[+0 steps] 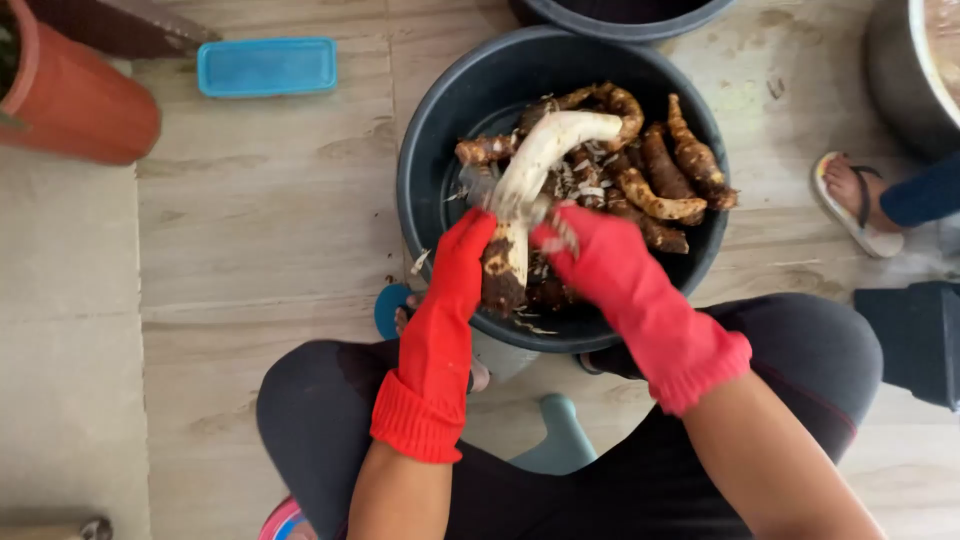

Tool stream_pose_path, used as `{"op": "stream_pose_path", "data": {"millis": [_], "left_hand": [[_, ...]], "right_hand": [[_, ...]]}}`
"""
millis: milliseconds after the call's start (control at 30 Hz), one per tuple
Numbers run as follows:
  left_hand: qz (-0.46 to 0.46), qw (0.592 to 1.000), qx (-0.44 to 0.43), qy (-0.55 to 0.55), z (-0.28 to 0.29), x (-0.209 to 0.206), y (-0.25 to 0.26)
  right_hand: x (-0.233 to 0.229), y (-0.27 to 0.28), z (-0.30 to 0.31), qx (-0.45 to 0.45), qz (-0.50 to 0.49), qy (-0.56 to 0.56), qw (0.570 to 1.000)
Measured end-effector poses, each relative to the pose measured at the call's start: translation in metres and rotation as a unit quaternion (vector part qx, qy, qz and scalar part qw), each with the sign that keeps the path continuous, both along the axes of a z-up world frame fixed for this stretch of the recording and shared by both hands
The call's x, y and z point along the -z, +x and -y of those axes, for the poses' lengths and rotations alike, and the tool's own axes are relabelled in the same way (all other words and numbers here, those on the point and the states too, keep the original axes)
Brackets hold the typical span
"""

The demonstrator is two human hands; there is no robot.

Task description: Peeling the skin off root vegetables using a hand peeler while wearing protective gloves.

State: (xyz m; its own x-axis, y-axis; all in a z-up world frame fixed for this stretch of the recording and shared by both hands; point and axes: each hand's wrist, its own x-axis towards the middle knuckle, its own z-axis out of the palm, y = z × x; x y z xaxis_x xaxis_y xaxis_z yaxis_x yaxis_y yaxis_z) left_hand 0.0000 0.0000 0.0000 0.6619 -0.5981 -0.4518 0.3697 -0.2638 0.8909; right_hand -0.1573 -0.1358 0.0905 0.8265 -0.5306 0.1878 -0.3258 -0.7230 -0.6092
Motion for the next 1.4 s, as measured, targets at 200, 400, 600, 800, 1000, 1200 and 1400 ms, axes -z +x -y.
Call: {"op": "stream_pose_path", "data": {"millis": [200,400,600,800,1000,1200,1400], "left_hand": [[-0.111,0.984,-0.006,-0.142,0.007,-0.092,-0.030],[-0.253,0.957,-0.064,-0.128,0.017,-0.076,-0.030],[-0.260,0.945,0.033,-0.196,-0.002,-0.098,-0.033],[-0.170,0.964,0.047,-0.198,-0.002,-0.065,-0.008],[-0.142,0.965,0.110,-0.192,-0.008,-0.114,-0.025],[-0.023,0.986,0.098,-0.131,-0.004,-0.080,-0.020],[-0.077,0.973,0.135,-0.168,-0.006,-0.112,-0.020]], "right_hand": [[0.075,-0.002,0.052,0.178,-0.073,-0.039,0.980],[0.034,0.007,-0.003,0.098,-0.009,-0.032,0.995],[0.088,0.004,0.074,0.256,-0.141,-0.045,0.955],[0.032,0.002,-0.004,0.158,-0.004,-0.039,0.987],[0.042,-0.005,0.080,0.278,-0.216,0.120,0.928],[0.021,0.003,0.001,0.055,-0.029,-0.068,0.996],[0.026,-0.002,0.048,0.181,-0.143,-0.123,0.965]]}}
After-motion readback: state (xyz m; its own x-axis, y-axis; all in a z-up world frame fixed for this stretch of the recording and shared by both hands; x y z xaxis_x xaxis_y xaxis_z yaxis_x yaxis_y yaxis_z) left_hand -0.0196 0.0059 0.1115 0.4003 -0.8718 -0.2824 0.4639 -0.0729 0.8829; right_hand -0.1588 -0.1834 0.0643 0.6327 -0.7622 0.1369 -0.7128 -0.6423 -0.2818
